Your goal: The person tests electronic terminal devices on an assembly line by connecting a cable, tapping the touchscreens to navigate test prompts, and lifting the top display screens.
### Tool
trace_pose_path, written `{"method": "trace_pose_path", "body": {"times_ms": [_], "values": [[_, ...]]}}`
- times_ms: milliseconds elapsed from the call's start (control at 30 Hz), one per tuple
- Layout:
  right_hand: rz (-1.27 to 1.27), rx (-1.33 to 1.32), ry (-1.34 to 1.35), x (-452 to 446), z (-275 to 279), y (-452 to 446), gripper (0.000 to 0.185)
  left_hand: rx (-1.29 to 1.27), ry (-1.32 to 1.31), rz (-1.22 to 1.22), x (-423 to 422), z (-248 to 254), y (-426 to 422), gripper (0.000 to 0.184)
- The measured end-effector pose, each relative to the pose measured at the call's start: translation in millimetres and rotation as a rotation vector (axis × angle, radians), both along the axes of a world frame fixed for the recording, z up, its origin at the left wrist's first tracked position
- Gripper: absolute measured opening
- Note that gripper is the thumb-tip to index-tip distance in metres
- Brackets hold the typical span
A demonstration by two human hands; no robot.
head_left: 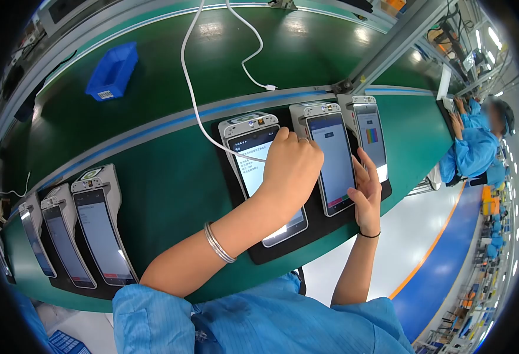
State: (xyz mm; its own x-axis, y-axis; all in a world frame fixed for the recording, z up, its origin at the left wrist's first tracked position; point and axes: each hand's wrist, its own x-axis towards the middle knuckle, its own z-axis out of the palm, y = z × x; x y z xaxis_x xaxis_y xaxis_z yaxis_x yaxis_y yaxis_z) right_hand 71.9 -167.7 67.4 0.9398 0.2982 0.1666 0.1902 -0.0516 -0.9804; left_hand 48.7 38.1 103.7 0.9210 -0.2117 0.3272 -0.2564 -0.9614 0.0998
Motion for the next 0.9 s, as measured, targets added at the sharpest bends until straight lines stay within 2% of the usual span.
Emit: {"method": "trace_pose_path", "body": {"times_ms": [400, 700, 800, 900], "values": [[-0.008, -0.060, -0.009, -1.3, 2.7, -1.1, 0.085, -0.039, -0.052, 0.014, 0.8, -3.9, -1.9, 0.004], [0.059, 0.068, 0.049, -0.3, 5.0, -3.6, 0.082, -0.049, -0.044, -0.010, 1.7, -0.4, 1.2, 0.004], [0.027, 0.005, -0.027, -1.7, -2.3, -2.1, 0.078, -0.037, -0.049, -0.004, 1.7, -2.0, 0.4, 0.004], [-0.012, -0.255, -0.237, -10.9, 2.4, 7.1, 0.072, -0.053, -0.058, 0.002, 1.8, -2.5, -0.6, 0.004]]}}
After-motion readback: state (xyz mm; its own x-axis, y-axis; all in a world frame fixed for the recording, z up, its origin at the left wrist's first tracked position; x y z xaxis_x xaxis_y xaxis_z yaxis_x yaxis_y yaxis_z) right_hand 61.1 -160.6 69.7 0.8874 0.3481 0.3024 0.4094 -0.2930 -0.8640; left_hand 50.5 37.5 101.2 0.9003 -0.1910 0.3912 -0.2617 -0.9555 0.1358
